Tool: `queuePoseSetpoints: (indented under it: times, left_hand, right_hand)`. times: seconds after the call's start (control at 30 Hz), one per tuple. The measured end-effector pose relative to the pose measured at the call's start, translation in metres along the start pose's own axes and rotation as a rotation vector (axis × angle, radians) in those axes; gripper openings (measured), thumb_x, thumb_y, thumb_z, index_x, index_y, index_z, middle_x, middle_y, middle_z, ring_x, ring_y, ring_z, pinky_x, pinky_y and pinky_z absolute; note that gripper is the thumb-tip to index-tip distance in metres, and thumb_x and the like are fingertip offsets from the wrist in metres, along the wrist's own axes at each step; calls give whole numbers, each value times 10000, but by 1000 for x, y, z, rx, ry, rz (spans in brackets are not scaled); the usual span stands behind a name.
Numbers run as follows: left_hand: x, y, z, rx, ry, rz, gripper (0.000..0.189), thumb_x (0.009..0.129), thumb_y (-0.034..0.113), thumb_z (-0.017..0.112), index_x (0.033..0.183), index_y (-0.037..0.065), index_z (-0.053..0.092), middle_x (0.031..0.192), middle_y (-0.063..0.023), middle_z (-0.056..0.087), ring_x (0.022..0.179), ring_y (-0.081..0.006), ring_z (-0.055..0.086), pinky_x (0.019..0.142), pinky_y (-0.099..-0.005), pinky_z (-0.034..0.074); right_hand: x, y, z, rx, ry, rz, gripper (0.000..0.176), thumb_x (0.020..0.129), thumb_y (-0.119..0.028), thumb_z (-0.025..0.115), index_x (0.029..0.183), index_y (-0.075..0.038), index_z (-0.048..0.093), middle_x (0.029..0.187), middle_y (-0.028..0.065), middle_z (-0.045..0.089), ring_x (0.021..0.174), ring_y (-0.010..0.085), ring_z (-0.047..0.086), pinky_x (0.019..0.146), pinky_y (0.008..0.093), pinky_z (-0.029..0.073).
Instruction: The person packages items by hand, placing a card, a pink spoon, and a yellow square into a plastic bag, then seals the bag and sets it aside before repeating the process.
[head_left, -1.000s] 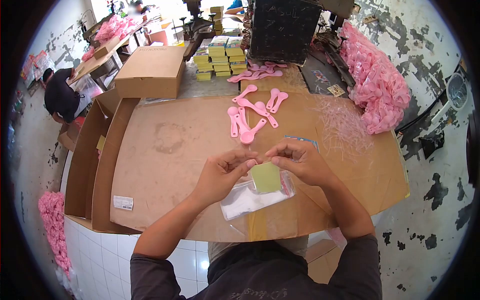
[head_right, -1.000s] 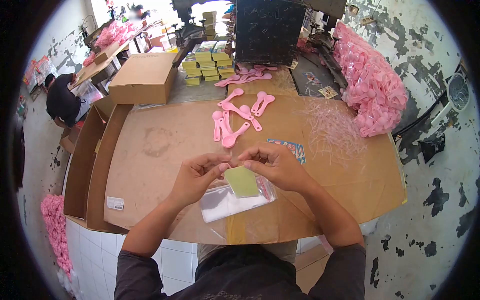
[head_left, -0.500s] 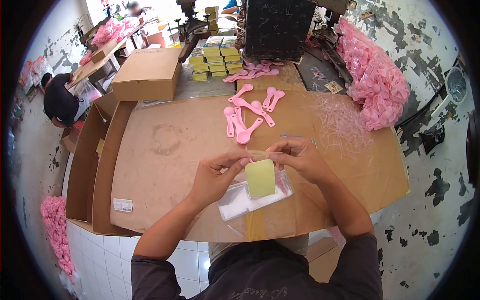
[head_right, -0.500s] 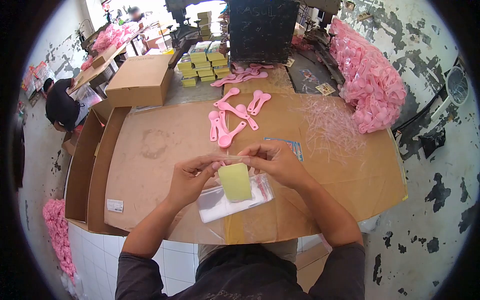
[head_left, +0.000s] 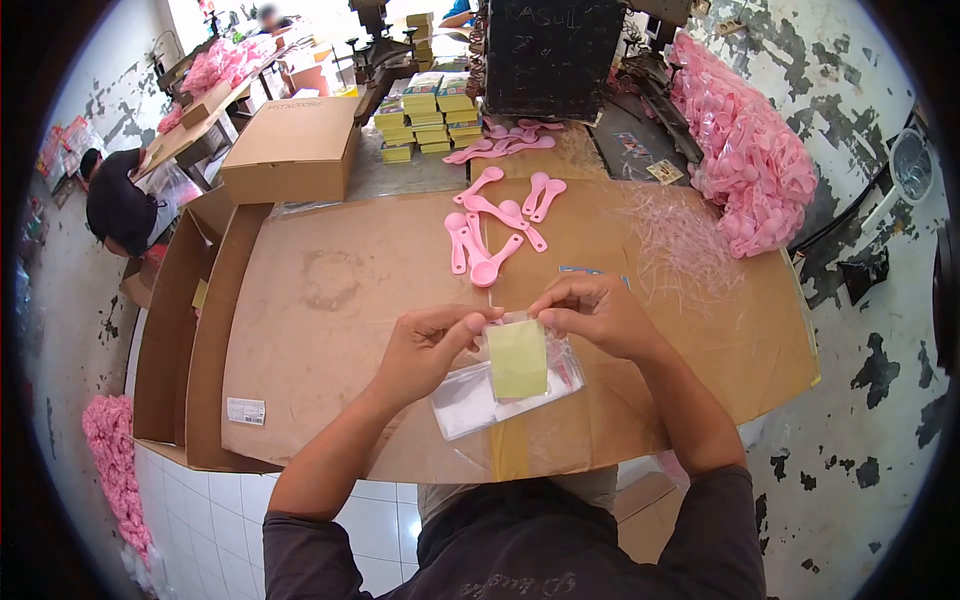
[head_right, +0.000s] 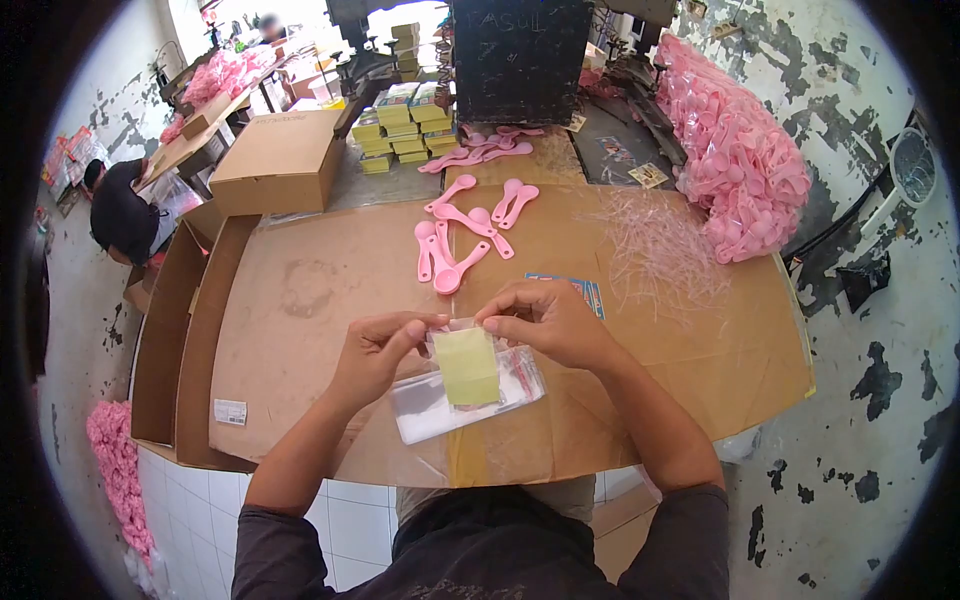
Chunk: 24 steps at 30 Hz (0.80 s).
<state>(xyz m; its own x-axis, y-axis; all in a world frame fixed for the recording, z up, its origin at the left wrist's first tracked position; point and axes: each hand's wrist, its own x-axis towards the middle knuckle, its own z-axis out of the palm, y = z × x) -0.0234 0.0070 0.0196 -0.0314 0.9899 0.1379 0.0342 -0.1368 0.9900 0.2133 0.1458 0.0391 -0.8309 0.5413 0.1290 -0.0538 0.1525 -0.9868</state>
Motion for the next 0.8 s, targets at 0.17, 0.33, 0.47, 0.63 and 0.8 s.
queuePoseSetpoints:
  times: [0.17,0.33,0.47,0.63,0.8]
  left_hand:
    - [2,0,6,-25,28,-47,259,1012,86,657,1244,-14,715,1057,-71,757,888,-97,668,767,-260,565]
    - [2,-1,0,49,27,-21,289,1027,100,634,1291,-6,683,1177,-79,736,1009,-113,685,833,-280,594]
    - [2,8,0,49,86,49,332,1021,96,642,1337,-7,644,1172,-81,732,1019,-115,681,862,-290,586]
    - [3,-2,1,-127,16,-4,299,1003,119,671,1277,-3,664,1100,-84,737,990,-134,702,832,-288,583]
    - [4,13,-43,-125,221,-69,275,1000,209,691,1179,0,688,979,-78,739,770,-126,699,645,-273,559]
  right_hand:
    - [1,14,-2,60,-3,28,257,952,-36,715,1196,37,681,1008,68,705,895,110,661,809,255,543]
    - [-2,0,8,-30,-27,14,296,952,-21,702,1237,27,636,990,43,688,905,102,648,828,260,533]
    - [-3,7,3,-138,-136,25,326,958,-20,692,1273,22,617,1007,34,681,920,94,640,820,266,528]
    - [5,-6,5,11,-141,1,305,975,-35,672,1272,16,628,1049,51,693,962,101,644,842,280,525]
    - [6,-9,-35,-593,137,-8,328,945,-170,716,1218,7,673,1122,122,705,1036,222,675,927,371,519]
